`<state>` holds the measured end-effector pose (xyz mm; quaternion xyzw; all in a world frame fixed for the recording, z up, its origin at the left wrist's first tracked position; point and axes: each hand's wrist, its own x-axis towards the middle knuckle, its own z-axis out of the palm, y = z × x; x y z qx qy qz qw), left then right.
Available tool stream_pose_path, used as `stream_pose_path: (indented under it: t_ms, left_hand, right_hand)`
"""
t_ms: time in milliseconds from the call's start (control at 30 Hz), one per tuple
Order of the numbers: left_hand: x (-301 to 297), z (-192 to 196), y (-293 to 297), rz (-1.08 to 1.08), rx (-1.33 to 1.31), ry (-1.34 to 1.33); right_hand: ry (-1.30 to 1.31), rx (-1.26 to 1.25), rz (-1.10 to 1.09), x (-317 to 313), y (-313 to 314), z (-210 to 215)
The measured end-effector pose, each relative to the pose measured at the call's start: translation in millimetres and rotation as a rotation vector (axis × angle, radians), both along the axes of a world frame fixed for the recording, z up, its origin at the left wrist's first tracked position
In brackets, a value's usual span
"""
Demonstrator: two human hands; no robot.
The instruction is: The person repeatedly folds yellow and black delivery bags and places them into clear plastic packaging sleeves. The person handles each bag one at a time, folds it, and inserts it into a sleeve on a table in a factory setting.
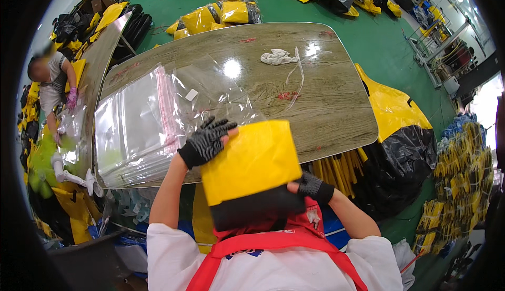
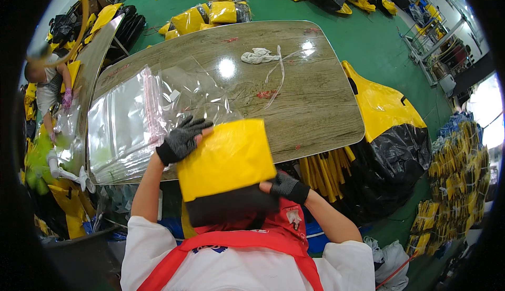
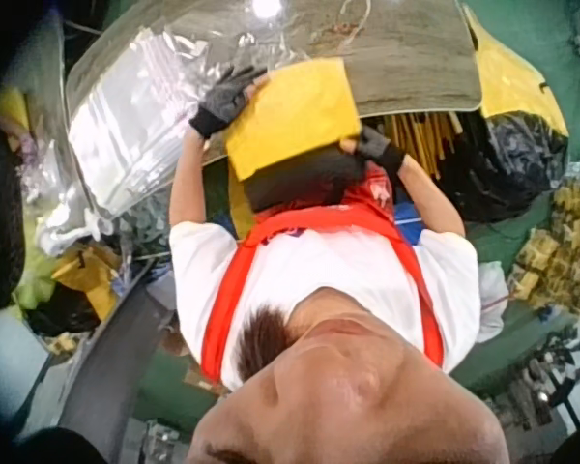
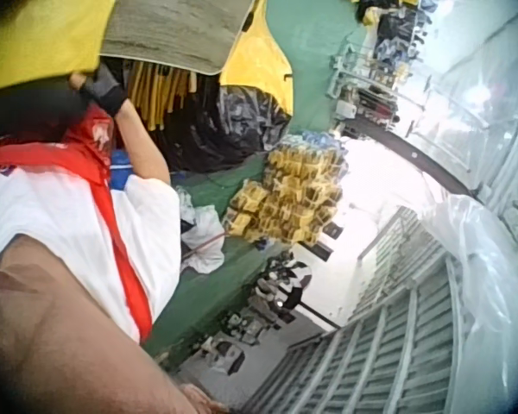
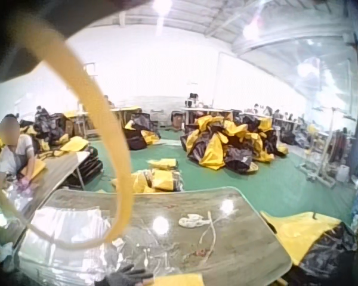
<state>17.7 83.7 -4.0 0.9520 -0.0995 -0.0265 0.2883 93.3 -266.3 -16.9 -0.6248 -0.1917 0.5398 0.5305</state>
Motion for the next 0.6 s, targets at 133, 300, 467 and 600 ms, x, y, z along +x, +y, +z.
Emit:
stream_pose_path:
  t_ms: [133,300,467,600]
  left_hand:
    - [-33,29,-23,-0.076,0.170,-0.067]
    - [-37,38,-41,-0.046,0.242,-0.137]
    - [-75,37,-40,0.180,0.255,-0.092]
    - [-85,14,-50,0.264,0.128,-0.124]
  right_hand:
    - [-0.460,0.063,-0.294,61,32,-20]
    - [-0.299,-0.113,0.074,107,114,-25]
    - [-0.283,0.104,-0.061,91,73,-23]
    - [0.008,0.141,-0.381,47,29,-29]
